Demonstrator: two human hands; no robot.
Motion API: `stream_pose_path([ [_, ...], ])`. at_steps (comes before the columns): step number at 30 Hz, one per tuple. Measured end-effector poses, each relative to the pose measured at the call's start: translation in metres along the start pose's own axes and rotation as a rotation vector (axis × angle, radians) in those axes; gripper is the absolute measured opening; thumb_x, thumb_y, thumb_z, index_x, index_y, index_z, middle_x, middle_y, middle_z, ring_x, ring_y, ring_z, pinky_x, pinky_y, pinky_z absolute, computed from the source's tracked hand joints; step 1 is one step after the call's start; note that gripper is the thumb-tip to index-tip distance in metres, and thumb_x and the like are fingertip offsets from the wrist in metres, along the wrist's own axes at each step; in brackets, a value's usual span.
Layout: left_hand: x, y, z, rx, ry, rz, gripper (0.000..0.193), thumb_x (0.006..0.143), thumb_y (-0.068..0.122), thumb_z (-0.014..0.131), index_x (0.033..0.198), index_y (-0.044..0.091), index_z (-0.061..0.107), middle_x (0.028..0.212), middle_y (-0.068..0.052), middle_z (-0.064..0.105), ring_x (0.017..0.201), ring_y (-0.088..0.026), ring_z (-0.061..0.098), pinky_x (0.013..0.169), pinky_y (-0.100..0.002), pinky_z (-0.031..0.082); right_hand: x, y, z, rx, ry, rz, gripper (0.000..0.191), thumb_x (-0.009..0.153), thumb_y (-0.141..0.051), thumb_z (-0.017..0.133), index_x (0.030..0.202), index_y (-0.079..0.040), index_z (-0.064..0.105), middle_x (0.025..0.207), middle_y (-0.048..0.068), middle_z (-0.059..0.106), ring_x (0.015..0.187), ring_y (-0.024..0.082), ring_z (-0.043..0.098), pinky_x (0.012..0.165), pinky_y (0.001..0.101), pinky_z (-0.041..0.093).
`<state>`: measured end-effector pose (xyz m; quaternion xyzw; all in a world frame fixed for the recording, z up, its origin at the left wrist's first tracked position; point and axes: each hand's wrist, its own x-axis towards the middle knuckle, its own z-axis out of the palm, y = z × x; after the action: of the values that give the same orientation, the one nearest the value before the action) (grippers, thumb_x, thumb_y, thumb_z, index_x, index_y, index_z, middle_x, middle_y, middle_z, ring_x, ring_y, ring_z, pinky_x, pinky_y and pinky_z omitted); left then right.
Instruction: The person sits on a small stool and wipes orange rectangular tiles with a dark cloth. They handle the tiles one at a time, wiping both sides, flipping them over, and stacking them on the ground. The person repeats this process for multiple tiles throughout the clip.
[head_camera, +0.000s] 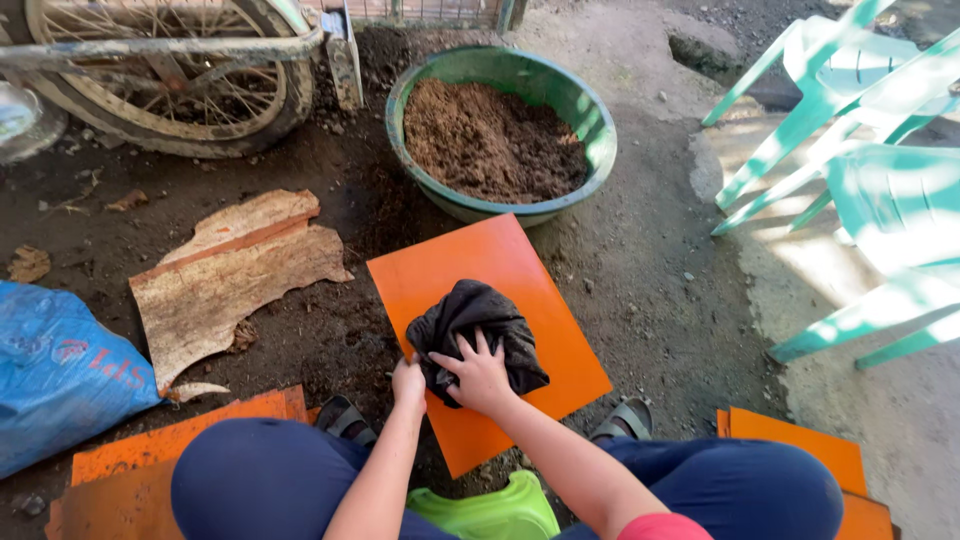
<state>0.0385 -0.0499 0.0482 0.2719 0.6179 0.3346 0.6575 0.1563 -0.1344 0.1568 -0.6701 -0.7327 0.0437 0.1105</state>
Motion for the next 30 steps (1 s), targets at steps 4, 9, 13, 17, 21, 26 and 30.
stream_pose_path([
  [4,-0.002,0.000,-0.006,-0.182,-0.168,0.100,0.036,0.108,0.026,0.052,0.124,-0.003,0.065,0.115,-0.013,0.072,0.099,-0.027,0.066,0.087,-0.040,0.052,0.028,0.055,0.017,-0.057,0.066,0.143,0.063,0.074,-0.030,0.076,0.135,-0.038,0.064,0.145,0.013,0.051,0.136,0.043,0.042,0.101,0.0736,0.038],
  [9,0.002,0.006,-0.008,-0.232,-0.167,0.062,0.035,0.107,0.025,0.052,0.125,-0.001,0.066,0.116,-0.010,0.073,0.101,-0.023,0.068,0.088,-0.038,0.053,0.020,0.154,-0.006,-0.118,0.110,0.599,0.056,0.078,-0.031,0.075,0.132,-0.041,0.064,0.133,0.012,0.055,0.121,0.040,0.052,0.093,0.0650,0.047],
  [13,0.001,0.002,-0.013,-0.283,-0.201,0.043,0.037,0.105,0.028,0.052,0.128,0.002,0.065,0.122,-0.008,0.072,0.107,-0.022,0.069,0.090,-0.037,0.054,-0.023,0.198,-0.009,-0.045,0.193,0.613,0.058,0.076,-0.025,0.076,0.131,-0.038,0.065,0.124,0.017,0.056,0.112,0.042,0.059,0.088,0.0513,0.056],
  [17,-0.010,-0.007,-0.019,-0.339,-0.337,-0.045,0.037,0.100,0.026,0.061,0.131,0.006,0.061,0.123,-0.008,0.069,0.109,-0.024,0.067,0.090,-0.040,0.054,-0.048,0.202,-0.003,0.015,0.235,0.652,0.058,0.078,-0.021,0.076,0.133,-0.036,0.065,0.124,0.019,0.056,0.108,0.043,0.061,0.089,0.0488,0.056],
  [21,-0.020,0.006,-0.007,-0.279,-0.354,0.022,0.035,0.094,0.017,0.067,0.126,0.003,0.064,0.121,-0.011,0.071,0.107,-0.025,0.069,0.090,-0.041,0.055,-0.053,0.198,-0.005,0.146,0.246,0.765,0.057,0.079,-0.020,0.075,0.133,-0.034,0.064,0.126,0.021,0.057,0.109,0.044,0.063,0.091,0.0492,0.055],
  [26,-0.039,0.066,-0.026,-0.160,-0.226,0.190,0.024,0.093,0.009,0.067,0.115,-0.001,0.068,0.111,-0.015,0.074,0.097,-0.026,0.070,0.087,-0.042,0.056,-0.049,0.200,-0.022,0.193,0.298,0.762,0.053,0.080,-0.018,0.074,0.130,-0.030,0.065,0.126,0.024,0.057,0.112,0.048,0.061,0.094,0.0492,0.054],
  [30,-0.058,0.112,-0.075,-0.359,-0.221,0.428,0.023,0.097,0.006,0.062,0.119,0.000,0.067,0.114,-0.010,0.074,0.098,-0.021,0.069,0.089,-0.036,0.054,-0.036,0.193,-0.044,0.342,0.605,0.542,0.053,0.079,-0.014,0.073,0.131,-0.021,0.064,0.122,0.025,0.061,0.115,0.047,0.061,0.098,0.0472,0.053],
])
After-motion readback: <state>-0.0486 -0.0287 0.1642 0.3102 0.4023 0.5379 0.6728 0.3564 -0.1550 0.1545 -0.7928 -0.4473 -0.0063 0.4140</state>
